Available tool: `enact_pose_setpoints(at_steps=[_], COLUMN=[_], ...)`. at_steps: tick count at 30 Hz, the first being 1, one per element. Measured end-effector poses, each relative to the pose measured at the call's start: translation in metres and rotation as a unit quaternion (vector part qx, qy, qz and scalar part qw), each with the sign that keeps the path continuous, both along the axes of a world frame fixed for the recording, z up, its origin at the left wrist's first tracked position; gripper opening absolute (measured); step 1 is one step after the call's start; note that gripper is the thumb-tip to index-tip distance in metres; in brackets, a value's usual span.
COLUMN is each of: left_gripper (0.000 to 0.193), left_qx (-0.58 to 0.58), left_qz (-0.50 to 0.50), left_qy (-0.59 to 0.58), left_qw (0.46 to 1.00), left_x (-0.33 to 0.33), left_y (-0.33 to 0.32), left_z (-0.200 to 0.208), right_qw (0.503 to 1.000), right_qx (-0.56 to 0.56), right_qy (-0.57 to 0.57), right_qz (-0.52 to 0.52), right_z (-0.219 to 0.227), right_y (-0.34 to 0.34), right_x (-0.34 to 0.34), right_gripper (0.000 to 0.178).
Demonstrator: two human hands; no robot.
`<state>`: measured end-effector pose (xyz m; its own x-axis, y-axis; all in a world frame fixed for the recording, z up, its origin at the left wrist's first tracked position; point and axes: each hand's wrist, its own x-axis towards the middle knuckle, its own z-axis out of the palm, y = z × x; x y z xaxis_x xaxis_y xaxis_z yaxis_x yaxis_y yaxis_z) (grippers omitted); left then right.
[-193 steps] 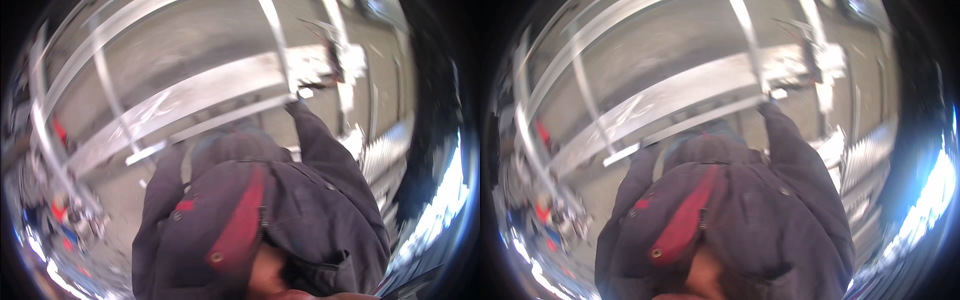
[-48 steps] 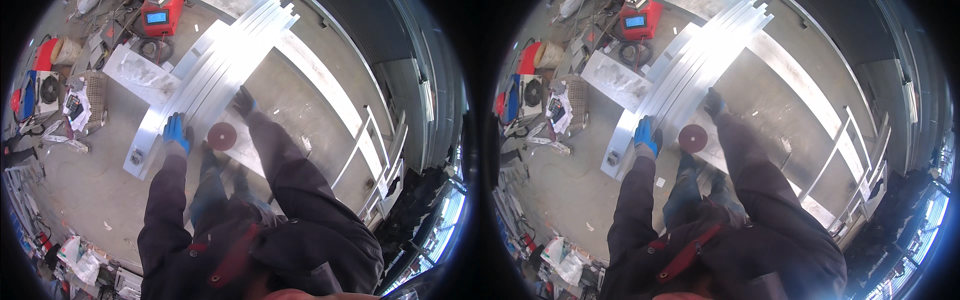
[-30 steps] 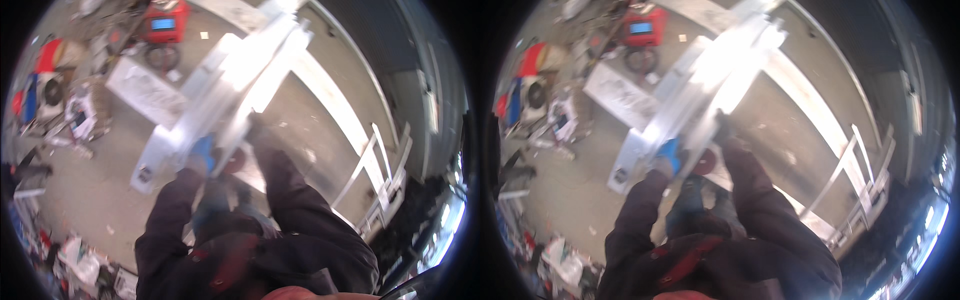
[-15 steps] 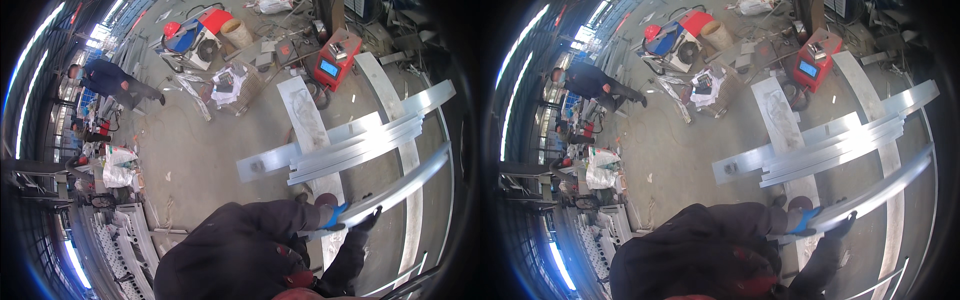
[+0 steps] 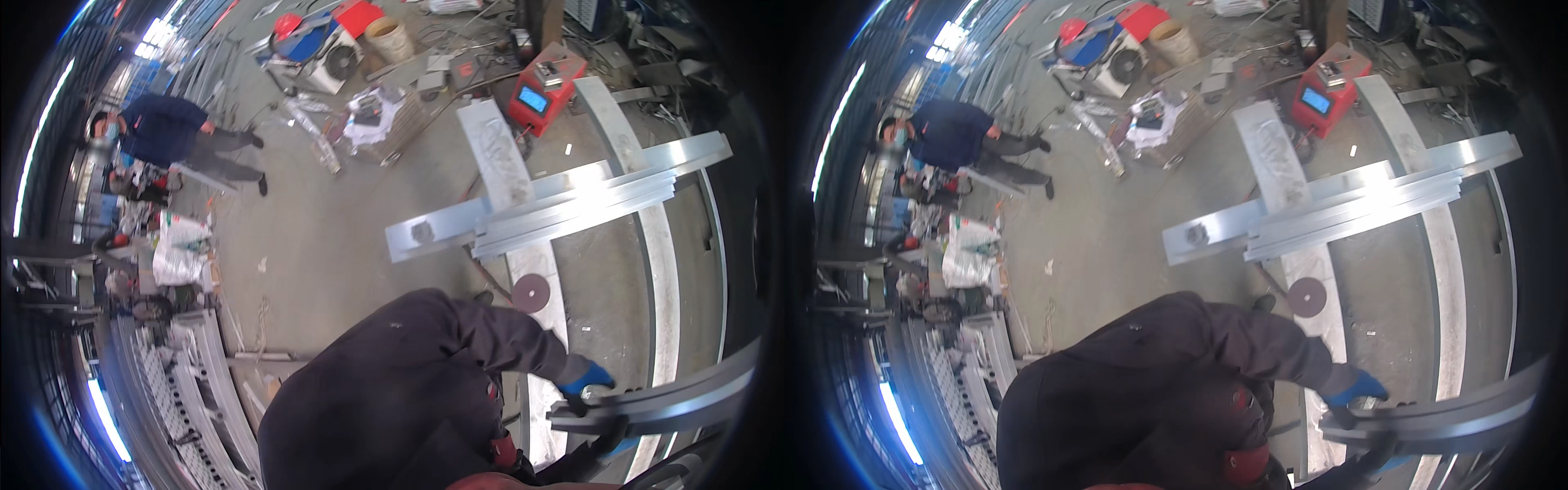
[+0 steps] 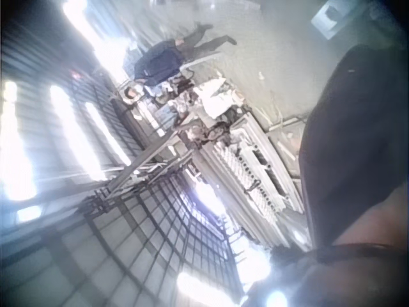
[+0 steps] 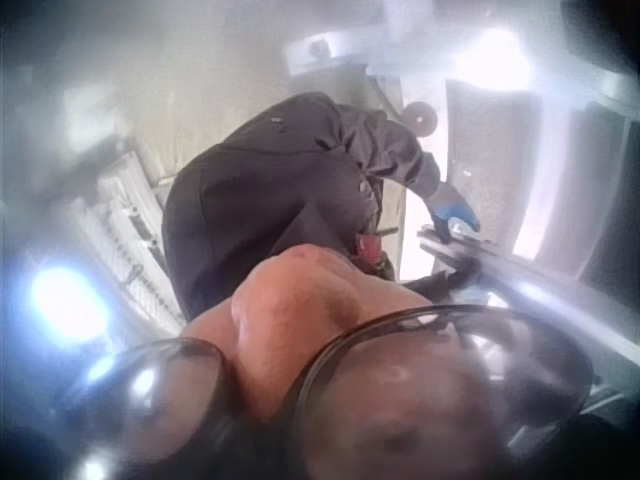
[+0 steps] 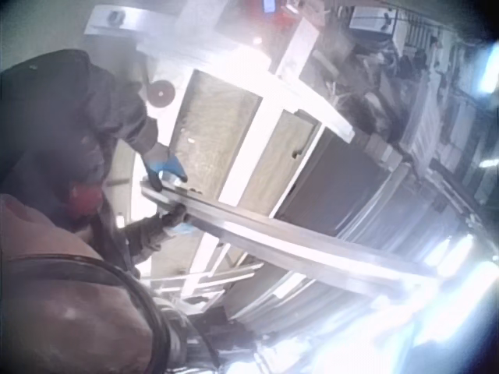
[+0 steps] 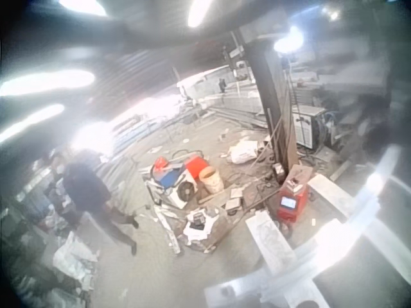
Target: The person assembles a metal frame by placing and aligning metal bars on a workbench. They use a handheld tool to apply adhesive or sealant along the joints, then position additional bars to form a grid-like structure. The person repeatedly adjusts and repositions the bars to ensure alignment.
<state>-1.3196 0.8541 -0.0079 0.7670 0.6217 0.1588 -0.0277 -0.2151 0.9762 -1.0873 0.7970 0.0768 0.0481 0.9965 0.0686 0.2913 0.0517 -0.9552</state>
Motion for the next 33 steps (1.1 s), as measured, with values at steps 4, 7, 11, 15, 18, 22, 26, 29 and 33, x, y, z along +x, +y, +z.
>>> enact_pose_setpoints(at_steps=[4,7,11,15,18,22,26,29,33], left_gripper=[0.102,0.090,0.068,0.065,0.064,0.062,0.060,0.059,0.060], left_qx=[-0.277,-0.304,-0.276,-0.392,-0.447,-0.474,-0.486,-0.511,-0.496], left_qz=[0.007,0.018,0.135,0.131,0.137,0.071,0.052,0.039,-0.030], left_qy=[-0.298,-0.350,-0.273,-0.254,-0.225,-0.227,-0.219,-0.188,-0.196], left_qw=[0.914,0.886,0.912,0.874,0.855,0.848,0.844,0.838,0.845], left_x=[0.048,0.073,0.105,0.126,0.164,0.216,0.262,0.296,0.341], left_y=[-0.014,-0.067,-0.168,-0.292,-0.330,-0.362,-0.375,-0.385,-0.385], left_z=[0.034,0.066,0.085,0.064,0.073,0.094,0.097,0.098,0.101], right_qw=[0.998,0.991,0.963,0.942,0.989,0.962,0.935,0.955,0.959], right_qx=[-0.035,-0.076,-0.244,-0.325,-0.139,-0.217,-0.313,-0.230,-0.169], right_qy=[-0.050,-0.104,-0.112,-0.010,0.052,-0.118,-0.086,0.004,0.010], right_qz=[0.010,0.023,0.035,0.077,-0.030,-0.119,-0.142,-0.188,-0.226], right_z=[-0.004,-0.008,0.005,0.034,0.045,0.051,0.046,0.031,0.014], right_y=[-0.093,-0.165,-0.247,-0.353,-0.426,-0.521,-0.605,-0.633,-0.641], right_x=[0.036,0.049,0.060,0.079,0.103,0.146,0.174,0.176,0.196], right_gripper=[0.058,0.049,0.050,0.057,0.062,0.069,0.066,0.053,0.050])
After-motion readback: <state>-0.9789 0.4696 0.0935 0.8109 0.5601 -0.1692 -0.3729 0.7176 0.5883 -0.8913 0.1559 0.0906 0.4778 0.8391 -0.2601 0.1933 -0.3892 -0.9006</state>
